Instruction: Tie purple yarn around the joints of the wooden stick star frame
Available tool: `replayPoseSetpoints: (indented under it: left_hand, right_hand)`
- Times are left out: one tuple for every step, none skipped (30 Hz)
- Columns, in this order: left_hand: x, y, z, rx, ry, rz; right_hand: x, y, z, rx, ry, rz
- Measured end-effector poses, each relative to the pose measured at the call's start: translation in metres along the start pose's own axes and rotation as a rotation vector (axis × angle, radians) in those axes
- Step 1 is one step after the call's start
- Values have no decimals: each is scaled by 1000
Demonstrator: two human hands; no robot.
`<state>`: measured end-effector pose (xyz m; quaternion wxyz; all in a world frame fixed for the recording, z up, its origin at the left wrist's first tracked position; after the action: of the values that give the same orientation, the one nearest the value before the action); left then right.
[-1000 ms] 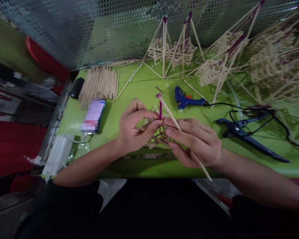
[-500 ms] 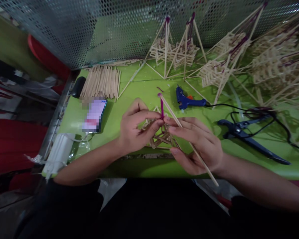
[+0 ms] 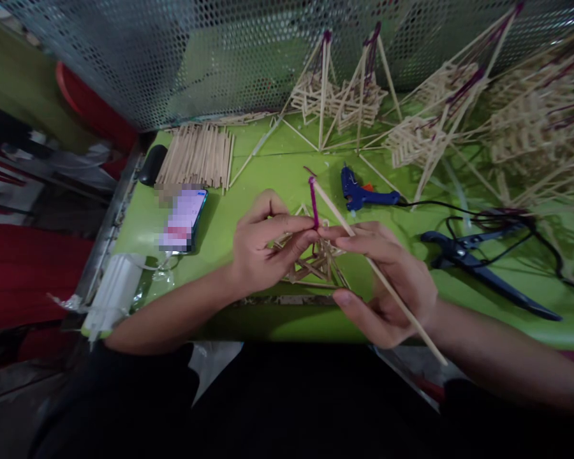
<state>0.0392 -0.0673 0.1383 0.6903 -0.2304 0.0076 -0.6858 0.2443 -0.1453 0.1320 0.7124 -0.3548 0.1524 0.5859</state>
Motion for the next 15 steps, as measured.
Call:
replayPoseSetpoints:
  left_hand:
    - [0, 0, -1, 7, -5, -4]
    - [-1, 1, -2, 16, -14, -7]
    - [-2, 1, -3, 27, -25, -14]
    - [-3, 2, -4, 39, -39, -24]
    - [-4, 3, -5, 54, -54, -38]
    - [-5, 4, -7, 68, -72, -54]
    - [-6, 4, -8, 81, -91, -71]
    - [-7, 5, -9, 89, -111, -85]
    - [-7, 6, -10, 91, -128, -95]
    - [-8, 6, -11, 90, -144, -102]
    - [-8, 6, -12, 87, -158, -104]
    - [-9, 7, -12, 82, -173, -103]
    - [-9, 7, -13, 76, -185, -101]
    - [-9, 7, -13, 74, -194, -96]
    - [-9, 7, -13, 73, -201, -91]
  right_hand:
    - [1, 0, 0, 3, 5, 8]
    - [1, 1, 0, 3, 11, 12]
    - [2, 1, 0, 1, 17, 10]
    - [2, 1, 1, -2, 20, 1]
    - [3, 1, 2, -6, 20, -14]
    - [3, 0, 2, -10, 12, -30]
    - [3, -1, 3, -13, 1, -42]
    - [3, -1, 4, -15, -9, -46]
    - [3, -2, 5, -18, -11, -43]
    - [3, -3, 6, -21, -9, -35]
    - [4, -3, 6, -24, -8, -23]
    - [4, -4, 7, -26, -6, -11]
    - [4, -4, 7, -27, -7, -3]
    - [4, -4, 8, -25, -13, 3]
    - [4, -4, 8, -22, -13, 6]
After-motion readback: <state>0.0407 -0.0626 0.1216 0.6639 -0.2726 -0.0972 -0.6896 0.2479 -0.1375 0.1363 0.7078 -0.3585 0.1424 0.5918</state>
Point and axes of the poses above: each hand's wrist, its own z-axis towards the middle knuckle, its own y-axis out of the palm, x = y × z, the point moved 5 cm from there along z, towards the middle knuckle, and after that the axes turned 10 degrees about y, right-handed, at the moved point
